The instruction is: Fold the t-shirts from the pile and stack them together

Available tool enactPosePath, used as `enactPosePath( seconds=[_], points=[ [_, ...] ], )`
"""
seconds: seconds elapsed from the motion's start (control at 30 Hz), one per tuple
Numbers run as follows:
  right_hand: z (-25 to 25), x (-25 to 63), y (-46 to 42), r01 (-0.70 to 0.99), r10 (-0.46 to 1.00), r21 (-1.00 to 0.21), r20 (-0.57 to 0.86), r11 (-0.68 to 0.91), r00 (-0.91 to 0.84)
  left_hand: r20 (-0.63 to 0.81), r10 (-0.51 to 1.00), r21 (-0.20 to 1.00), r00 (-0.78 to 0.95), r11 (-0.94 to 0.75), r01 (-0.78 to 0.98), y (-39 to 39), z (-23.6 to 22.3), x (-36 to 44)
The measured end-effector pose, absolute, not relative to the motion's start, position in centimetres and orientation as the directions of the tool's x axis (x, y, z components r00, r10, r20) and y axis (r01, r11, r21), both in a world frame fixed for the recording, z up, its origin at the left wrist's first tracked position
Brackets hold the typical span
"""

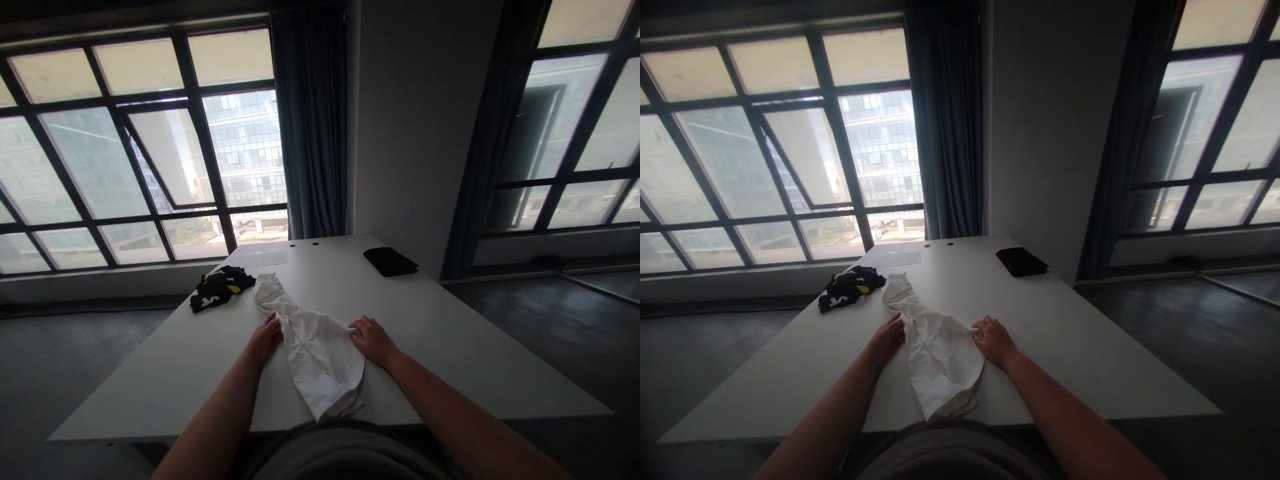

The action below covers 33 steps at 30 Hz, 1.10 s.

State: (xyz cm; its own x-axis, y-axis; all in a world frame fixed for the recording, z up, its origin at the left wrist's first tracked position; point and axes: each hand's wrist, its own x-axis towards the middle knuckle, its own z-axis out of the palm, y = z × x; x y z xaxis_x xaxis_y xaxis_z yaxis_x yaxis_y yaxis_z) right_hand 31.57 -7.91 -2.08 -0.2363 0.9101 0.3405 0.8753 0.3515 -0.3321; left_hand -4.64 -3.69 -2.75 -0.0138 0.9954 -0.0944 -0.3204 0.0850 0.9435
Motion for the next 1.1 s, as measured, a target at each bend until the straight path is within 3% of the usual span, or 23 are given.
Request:
enactPosePath(
  seconds=[0.37,0.63,1.1],
  points=[
    [-1.9,31.6,-7.9,0.89,0.903,-0.299,0.366,0.343,-0.225,-0.081,0.995,0.941,-0.052,0.059,-0.333,-3.3,-3.8,-4.7],
    [-2.5,31.7,-7.3,0.873,0.887,-0.312,0.393,0.375,-0.241,-0.072,0.979,0.948,-0.191,0.008,-0.32,-3.0,-4.1,-4.8],
    [-4.1,33.4,-6.5,0.972,0.943,-0.234,0.326,0.016,0.063,-0.054,0.866,0.961,-0.498,-0.09,-0.261,-2.1,-3.8,-7.7]
  ],
)
